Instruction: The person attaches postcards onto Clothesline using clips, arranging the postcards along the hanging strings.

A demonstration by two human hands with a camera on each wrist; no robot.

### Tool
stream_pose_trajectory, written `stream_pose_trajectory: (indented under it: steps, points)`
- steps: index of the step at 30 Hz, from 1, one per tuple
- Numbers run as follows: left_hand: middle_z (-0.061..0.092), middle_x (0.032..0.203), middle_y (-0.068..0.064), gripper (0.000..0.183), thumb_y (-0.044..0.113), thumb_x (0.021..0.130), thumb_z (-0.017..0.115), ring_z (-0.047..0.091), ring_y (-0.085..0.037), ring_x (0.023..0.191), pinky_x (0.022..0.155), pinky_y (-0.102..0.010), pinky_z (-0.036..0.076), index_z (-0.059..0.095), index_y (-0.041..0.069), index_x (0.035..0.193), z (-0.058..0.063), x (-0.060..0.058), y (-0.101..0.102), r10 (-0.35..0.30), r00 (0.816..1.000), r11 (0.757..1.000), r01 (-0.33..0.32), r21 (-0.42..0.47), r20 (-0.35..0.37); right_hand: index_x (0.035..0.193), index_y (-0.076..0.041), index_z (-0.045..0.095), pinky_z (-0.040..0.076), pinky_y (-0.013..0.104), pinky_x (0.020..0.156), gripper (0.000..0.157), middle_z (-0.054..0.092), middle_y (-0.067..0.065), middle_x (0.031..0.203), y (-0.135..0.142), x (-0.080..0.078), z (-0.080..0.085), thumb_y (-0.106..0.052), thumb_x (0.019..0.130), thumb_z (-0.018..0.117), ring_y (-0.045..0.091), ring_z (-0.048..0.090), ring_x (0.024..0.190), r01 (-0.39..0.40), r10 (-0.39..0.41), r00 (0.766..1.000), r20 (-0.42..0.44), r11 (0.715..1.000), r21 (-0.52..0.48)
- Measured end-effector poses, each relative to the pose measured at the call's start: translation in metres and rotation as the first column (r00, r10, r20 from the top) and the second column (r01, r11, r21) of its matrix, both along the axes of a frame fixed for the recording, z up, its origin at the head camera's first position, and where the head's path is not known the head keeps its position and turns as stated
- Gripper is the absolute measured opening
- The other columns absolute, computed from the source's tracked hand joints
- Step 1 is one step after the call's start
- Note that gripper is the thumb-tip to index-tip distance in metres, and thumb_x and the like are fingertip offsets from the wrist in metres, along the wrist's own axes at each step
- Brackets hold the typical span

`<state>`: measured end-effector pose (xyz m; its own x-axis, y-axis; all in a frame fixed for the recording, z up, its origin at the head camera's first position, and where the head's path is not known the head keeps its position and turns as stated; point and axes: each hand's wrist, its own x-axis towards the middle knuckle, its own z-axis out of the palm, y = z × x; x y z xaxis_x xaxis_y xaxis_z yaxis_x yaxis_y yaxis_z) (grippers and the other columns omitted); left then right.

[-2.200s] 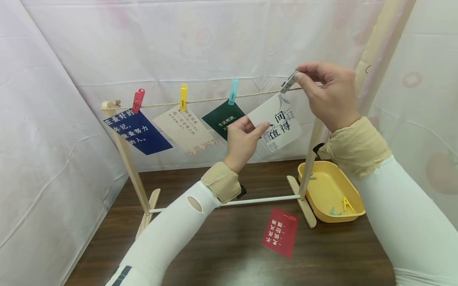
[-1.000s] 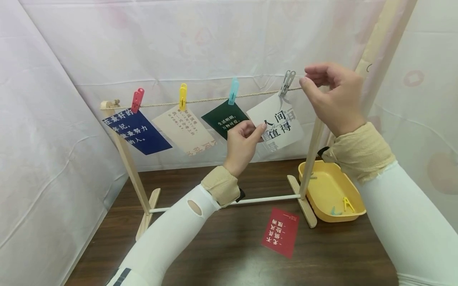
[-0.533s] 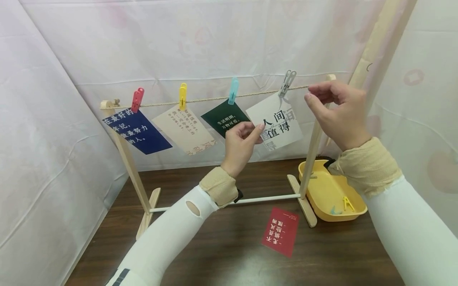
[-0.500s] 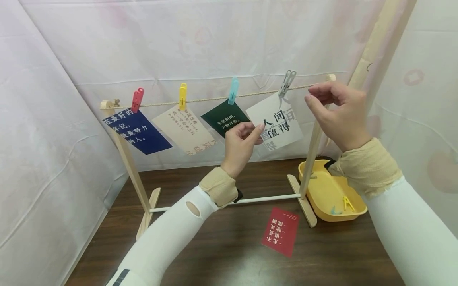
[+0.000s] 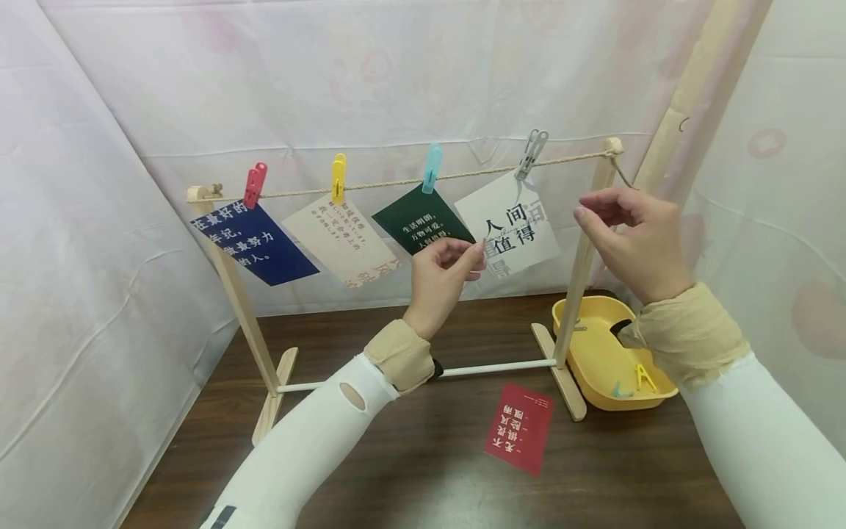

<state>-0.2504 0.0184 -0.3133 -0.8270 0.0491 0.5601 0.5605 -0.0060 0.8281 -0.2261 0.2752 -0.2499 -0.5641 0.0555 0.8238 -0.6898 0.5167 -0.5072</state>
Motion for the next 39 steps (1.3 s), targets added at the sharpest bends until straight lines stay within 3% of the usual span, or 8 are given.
stream_pose_trajectory:
  steps: [10, 21, 28, 39]
  points:
    - [0.076, 0.082, -0.019, 0.02, 0.017, 0.102, 0.078, 0.068, -0.006, 0.069, 0.07, -0.024, 0.062, 0.075, -0.001, 0.095, -0.013, 0.009, -0.006, -0.043, 0.999, 0.998, 0.044, -0.045, 0.016, 0.093, 0.017, 0.074, 0.051, 0.004, 0.067, 0.007, 0.072, -0.032, 0.084, 0.014, -0.001, -0.023, 0.012, 0.089, 0.077, -0.012, 0.064, 0.069, -0.014, 0.014, 1.0, 0.026, 1.0, 0.007]
    - [0.077, 0.083, -0.015, 0.016, 0.017, 0.103, 0.076, 0.073, -0.018, 0.073, 0.067, -0.019, 0.056, 0.075, 0.002, 0.099, -0.036, 0.015, -0.015, -0.072, 0.997, 0.985, 0.072, -0.159, 0.004, 0.091, 0.01, 0.075, 0.05, 0.004, 0.065, 0.006, 0.073, -0.029, 0.08, 0.029, -0.003, -0.043, 0.016, 0.088, 0.075, -0.011, 0.064, 0.066, -0.008, 0.013, 0.994, 0.113, 0.999, -0.042]
    - [0.074, 0.078, -0.013, 0.019, 0.019, 0.103, 0.077, 0.065, -0.003, 0.069, 0.064, -0.019, 0.05, 0.076, 0.002, 0.093, -0.056, 0.016, -0.021, -0.058, 0.998, 0.979, 0.06, -0.193, 0.017, 0.093, 0.009, 0.077, 0.047, 0.003, 0.064, 0.006, 0.07, -0.034, 0.079, 0.037, -0.001, -0.058, 0.014, 0.089, 0.075, -0.014, 0.061, 0.066, 0.042, -0.041, 0.985, 0.168, 0.999, -0.005]
    - [0.075, 0.078, -0.01, 0.021, 0.022, 0.102, 0.079, 0.063, 0.0, 0.068, 0.067, -0.018, 0.051, 0.075, 0.004, 0.094, -0.091, 0.018, -0.028, -0.016, 0.997, 0.959, 0.038, -0.282, 0.081, 0.096, 0.014, 0.074, 0.045, 0.001, 0.064, 0.008, 0.066, -0.04, 0.082, 0.05, -0.002, -0.086, 0.017, 0.089, 0.073, -0.018, 0.059, 0.067, 0.075, -0.083, 0.974, 0.212, 0.996, 0.043]
